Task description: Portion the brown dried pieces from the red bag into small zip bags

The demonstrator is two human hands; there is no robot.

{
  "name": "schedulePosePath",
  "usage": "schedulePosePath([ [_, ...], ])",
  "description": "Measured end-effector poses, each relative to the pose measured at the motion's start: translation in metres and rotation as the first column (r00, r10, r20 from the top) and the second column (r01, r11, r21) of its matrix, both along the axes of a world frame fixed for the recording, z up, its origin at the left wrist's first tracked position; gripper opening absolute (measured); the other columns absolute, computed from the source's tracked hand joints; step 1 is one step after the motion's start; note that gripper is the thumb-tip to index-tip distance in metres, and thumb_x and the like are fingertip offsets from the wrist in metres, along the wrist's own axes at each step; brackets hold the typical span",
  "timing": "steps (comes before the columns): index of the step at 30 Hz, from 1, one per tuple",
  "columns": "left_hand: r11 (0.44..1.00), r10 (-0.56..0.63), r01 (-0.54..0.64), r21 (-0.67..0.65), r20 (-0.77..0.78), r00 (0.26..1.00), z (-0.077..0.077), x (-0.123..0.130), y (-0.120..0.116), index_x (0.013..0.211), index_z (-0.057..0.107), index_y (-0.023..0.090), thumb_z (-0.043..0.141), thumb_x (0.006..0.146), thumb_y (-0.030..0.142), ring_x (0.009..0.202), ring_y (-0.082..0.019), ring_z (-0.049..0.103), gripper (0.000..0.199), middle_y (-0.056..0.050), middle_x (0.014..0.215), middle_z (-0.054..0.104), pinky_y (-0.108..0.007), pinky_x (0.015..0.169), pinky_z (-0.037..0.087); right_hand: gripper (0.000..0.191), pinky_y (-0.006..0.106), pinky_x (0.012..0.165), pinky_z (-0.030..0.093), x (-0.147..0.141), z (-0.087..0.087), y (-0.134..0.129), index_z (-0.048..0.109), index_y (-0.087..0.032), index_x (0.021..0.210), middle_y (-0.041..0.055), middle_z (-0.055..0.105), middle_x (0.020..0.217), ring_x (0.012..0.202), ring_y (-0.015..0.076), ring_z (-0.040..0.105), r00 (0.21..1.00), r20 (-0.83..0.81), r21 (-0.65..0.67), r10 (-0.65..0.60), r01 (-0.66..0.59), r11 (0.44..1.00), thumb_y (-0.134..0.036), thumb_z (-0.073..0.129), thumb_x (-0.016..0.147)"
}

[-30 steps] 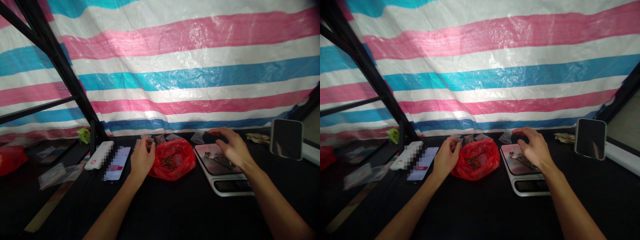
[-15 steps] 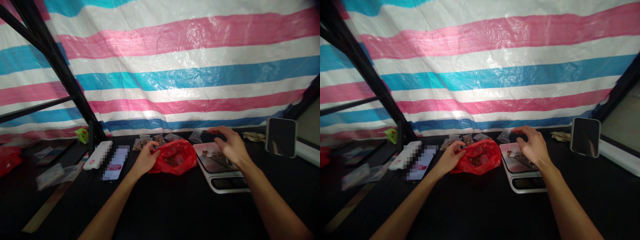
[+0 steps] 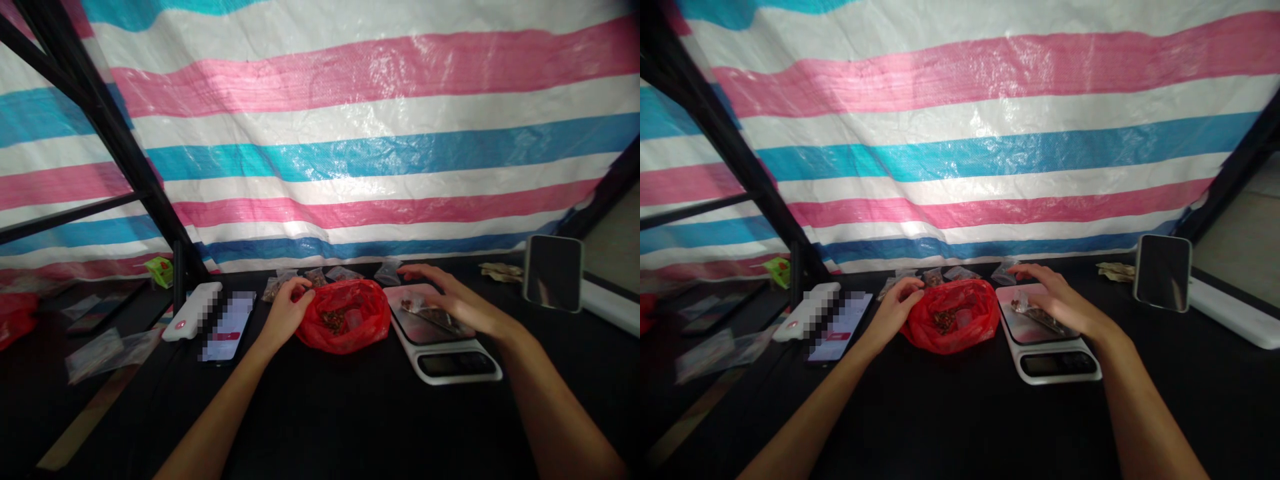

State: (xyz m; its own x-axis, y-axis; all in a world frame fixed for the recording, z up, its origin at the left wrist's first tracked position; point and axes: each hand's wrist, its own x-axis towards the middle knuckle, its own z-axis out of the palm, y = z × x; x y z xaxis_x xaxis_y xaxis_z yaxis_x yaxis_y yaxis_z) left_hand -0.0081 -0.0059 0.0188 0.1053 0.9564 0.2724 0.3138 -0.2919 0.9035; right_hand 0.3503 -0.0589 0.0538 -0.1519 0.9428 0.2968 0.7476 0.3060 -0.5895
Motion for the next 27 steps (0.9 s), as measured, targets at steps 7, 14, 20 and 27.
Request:
schedulePosePath([
  [7,0.993,0.015,-0.003,0.117,-0.101,0.995,-0.007,0.001,0.002,0.09,0.07,0.02,0.061,0.08,0.014,0.078,-0.019,0.065,0.015,-0.003,0.084,0.071,-0.032,0.08,0.049,0.051,0.047,0.097,0.056,0.002,-0.009,-0.003,0.07,-0.034,0.13,0.0066,0.074,0.116,0.109,0.0323,0.071,0.999,0.043,-0.16,-0.022,0.029,0.987,-0.044,0.073,0.08],
  [14,0.995,-0.089,0.102,-0.016,0.366,0.927,0.012,0.007,-0.005,0.091,0.074,0.018,0.062,0.086,0.031,0.1,-0.023,0.07,0.018,-0.006,0.101,0.077,-0.032,0.089,0.05,0.049,0.039,0.086,0.058,-0.03,0.001,0.003,0.064,-0.025,0.13,0.0084,0.075,0.111,0.096,0.0268,0.072,0.902,-0.429,-0.025,0.04,-0.057,0.998,-0.048,0.073,0.088],
  [20,0.98,-0.019,-0.009,0.2,0.135,0.991,0.003,0.009,-0.01,0.086,0.071,0.019,0.059,0.089,0.02,0.088,-0.02,0.067,0.012,-0.004,0.09,0.073,-0.031,0.084,0.049,0.029,0.032,0.076,0.055,-0.108,0.006,0.031,0.06,-0.025,0.104,0.0029,0.069,0.094,0.085,0.0208,0.068,0.817,-0.541,0.188,0.199,-0.113,0.976,-0.044,0.074,0.088],
  [27,0.951,-0.283,0.259,0.171,0.137,0.949,-0.009,0.017,-0.013,0.128,0.061,0.023,0.068,0.094,0.029,0.115,-0.023,0.069,0.035,-0.008,0.124,0.073,-0.039,0.107,0.049,0.015,0.032,0.077,0.052,-0.157,-0.016,0.034,0.056,-0.026,0.1,-0.0011,0.066,0.089,0.078,0.0176,0.063,0.918,-0.338,0.211,0.206,-0.14,0.968,-0.035,0.066,0.093],
])
